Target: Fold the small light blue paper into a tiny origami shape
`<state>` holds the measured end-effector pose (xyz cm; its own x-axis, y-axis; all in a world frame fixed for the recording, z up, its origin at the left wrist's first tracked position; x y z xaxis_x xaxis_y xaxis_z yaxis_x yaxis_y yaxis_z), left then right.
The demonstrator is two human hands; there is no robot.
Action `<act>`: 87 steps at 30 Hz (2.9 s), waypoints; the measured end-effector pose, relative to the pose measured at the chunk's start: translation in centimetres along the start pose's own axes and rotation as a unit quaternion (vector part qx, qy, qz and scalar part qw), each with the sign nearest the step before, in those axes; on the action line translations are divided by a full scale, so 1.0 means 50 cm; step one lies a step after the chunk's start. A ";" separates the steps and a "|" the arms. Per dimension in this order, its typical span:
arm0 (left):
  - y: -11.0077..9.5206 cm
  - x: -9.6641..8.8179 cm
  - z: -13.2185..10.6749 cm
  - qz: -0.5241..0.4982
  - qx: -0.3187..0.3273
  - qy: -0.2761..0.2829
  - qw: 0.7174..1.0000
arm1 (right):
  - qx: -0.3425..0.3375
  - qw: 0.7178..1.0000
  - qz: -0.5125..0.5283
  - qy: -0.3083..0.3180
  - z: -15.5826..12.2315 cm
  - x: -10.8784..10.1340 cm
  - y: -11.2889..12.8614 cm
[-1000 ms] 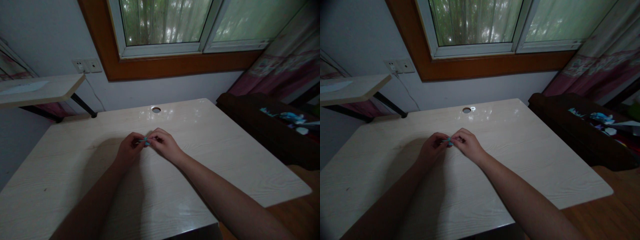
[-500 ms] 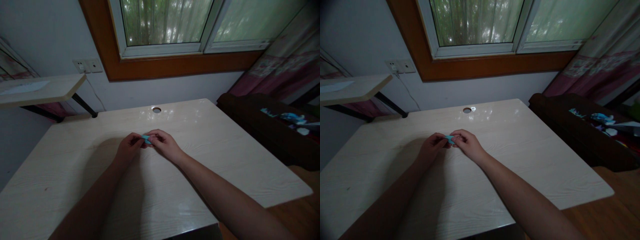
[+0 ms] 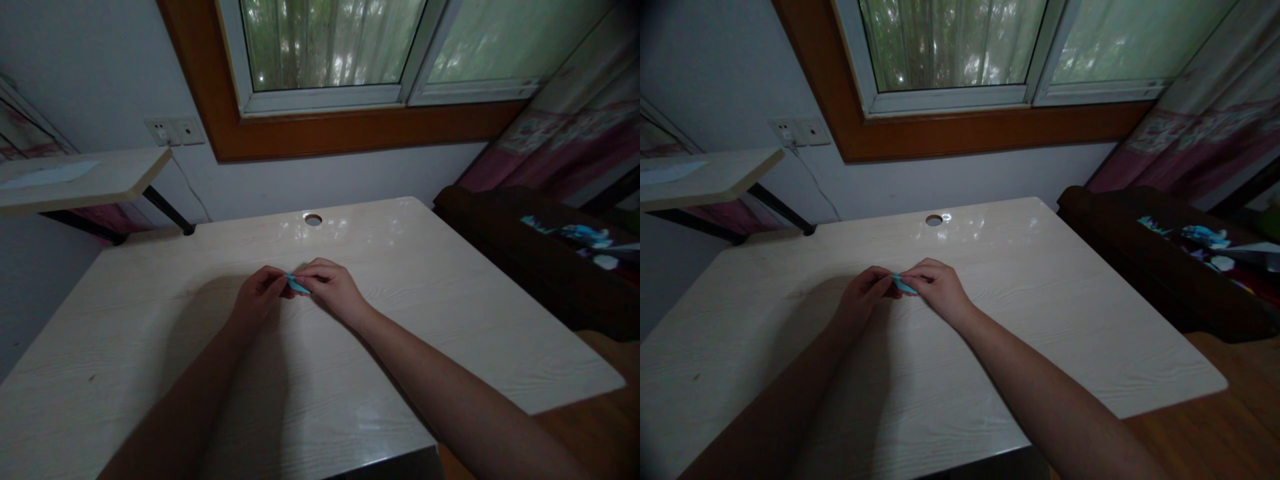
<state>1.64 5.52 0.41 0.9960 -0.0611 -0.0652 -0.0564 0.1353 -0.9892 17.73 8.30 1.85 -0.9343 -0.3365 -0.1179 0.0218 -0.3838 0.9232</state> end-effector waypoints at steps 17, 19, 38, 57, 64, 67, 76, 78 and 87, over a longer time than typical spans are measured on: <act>-0.002 -0.010 0.002 0.037 0.006 -0.050 0.998 | 0.087 0.991 0.095 0.024 -0.006 0.023 -0.029; -0.001 -0.008 0.003 0.028 0.007 -0.042 0.999 | 0.091 0.990 0.107 0.025 -0.005 0.024 -0.033; 0.003 0.002 0.007 0.023 -0.003 -0.001 1.000 | 0.197 0.953 0.230 0.012 -0.004 0.025 -0.065; 0.009 -0.017 0.009 0.083 -0.090 -0.027 0.992 | 0.226 0.944 0.229 0.066 -0.012 0.040 -0.067; 0.023 -0.020 0.011 0.009 -0.088 -0.044 0.995 | 0.223 0.944 0.238 0.057 -0.011 0.037 -0.066; 0.025 -0.019 0.012 -0.001 -0.084 -0.033 0.996 | 0.221 0.945 0.236 0.052 -0.010 0.035 -0.066; 0.030 -0.015 0.012 -0.017 -0.098 -0.019 0.995 | 0.216 0.950 0.220 0.047 -0.011 0.037 -0.064; 0.029 -0.015 0.011 -0.017 -0.100 -0.019 0.995 | 0.195 0.961 0.191 0.038 -0.010 0.033 -0.057; 0.027 -0.008 0.010 -0.004 -0.109 0.003 0.994 | -0.027 0.994 -0.105 0.019 -0.007 0.010 0.022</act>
<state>1.17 6.20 -0.81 0.9961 -0.0668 -0.0579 -0.0633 -0.0819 -0.9946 17.38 7.41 2.65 -0.9065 -0.2751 -0.3202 -0.1522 -0.4944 0.8558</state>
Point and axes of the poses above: each hand's wrist, its own z-axis towards the middle knuckle, its own x-axis out of the palm, y = z × x, the point moved 6 cm from there along z, towards the middle knuckle, and after that the axes turned 7 degrees about z, right-handed, at the moved point
